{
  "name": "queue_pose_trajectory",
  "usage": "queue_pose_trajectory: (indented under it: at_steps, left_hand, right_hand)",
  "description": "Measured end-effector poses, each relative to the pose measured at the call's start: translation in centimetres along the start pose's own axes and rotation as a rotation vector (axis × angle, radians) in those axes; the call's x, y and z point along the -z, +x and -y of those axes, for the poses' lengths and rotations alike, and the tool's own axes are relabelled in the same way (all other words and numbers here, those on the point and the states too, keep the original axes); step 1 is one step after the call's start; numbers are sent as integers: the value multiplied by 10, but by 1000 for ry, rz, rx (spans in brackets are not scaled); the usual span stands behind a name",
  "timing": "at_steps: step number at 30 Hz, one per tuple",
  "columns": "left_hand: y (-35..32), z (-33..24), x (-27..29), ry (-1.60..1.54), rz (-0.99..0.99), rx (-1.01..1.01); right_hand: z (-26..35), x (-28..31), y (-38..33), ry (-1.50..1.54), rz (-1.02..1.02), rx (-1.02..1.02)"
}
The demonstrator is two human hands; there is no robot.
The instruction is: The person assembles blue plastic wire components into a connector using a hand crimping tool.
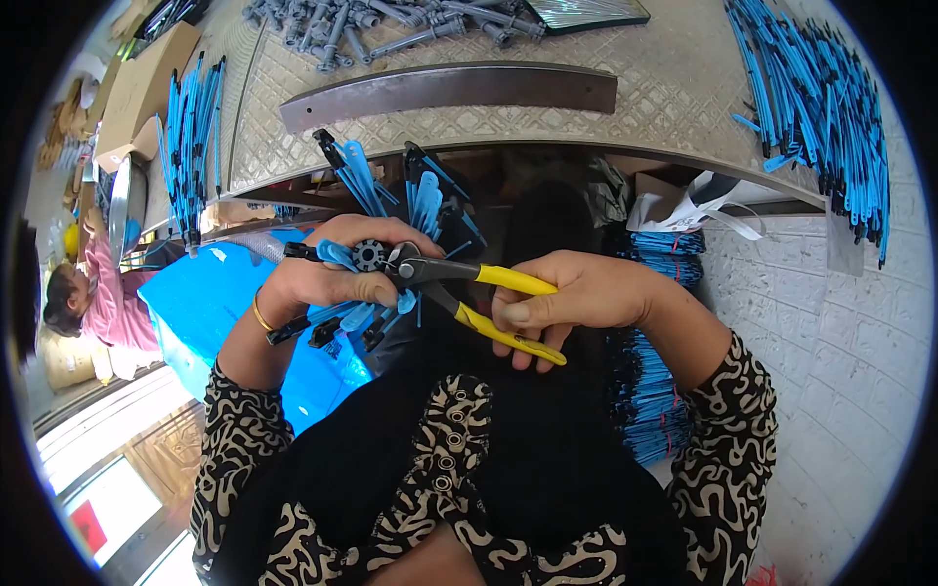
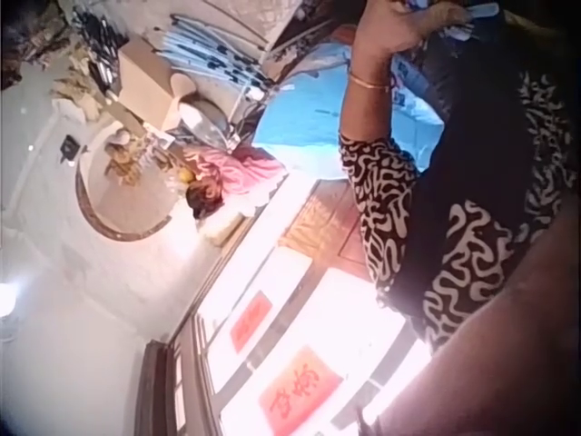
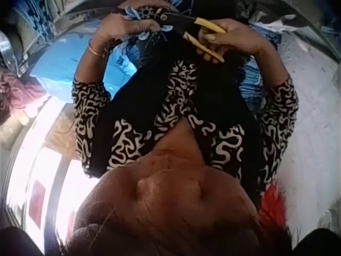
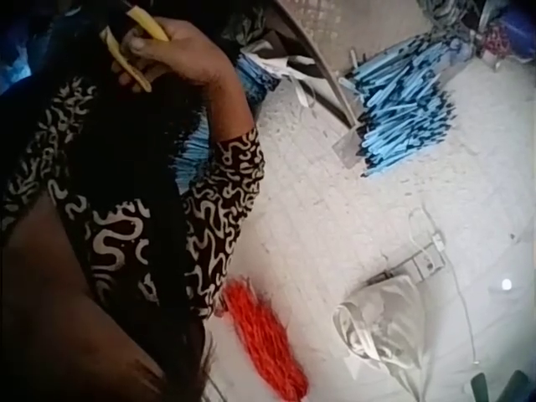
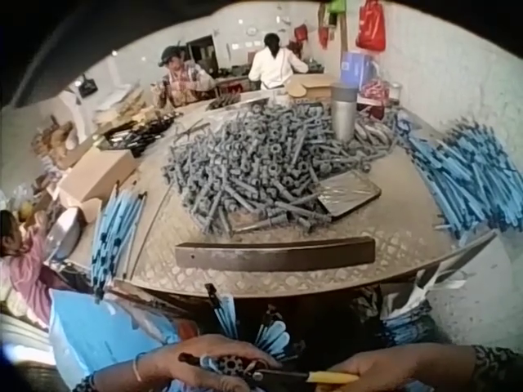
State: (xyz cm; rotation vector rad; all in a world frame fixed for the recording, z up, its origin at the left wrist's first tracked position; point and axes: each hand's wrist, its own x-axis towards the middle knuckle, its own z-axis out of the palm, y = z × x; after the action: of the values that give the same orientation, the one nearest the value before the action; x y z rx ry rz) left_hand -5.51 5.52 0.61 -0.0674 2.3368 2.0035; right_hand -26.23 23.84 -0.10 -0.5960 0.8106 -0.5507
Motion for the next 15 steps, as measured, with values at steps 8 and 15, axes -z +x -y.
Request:
queue_pose_trajectory:
  at_steps: [8, 15]
  left_hand:
    - [-2, 6, 3, -43, 22, 12]
    - [-2, 6, 5, -75, 39, -2]
  right_hand:
    - [-11, 6, 13, 6, 34, 58]
    - [-42, -3, 39, 60, 72, 204]
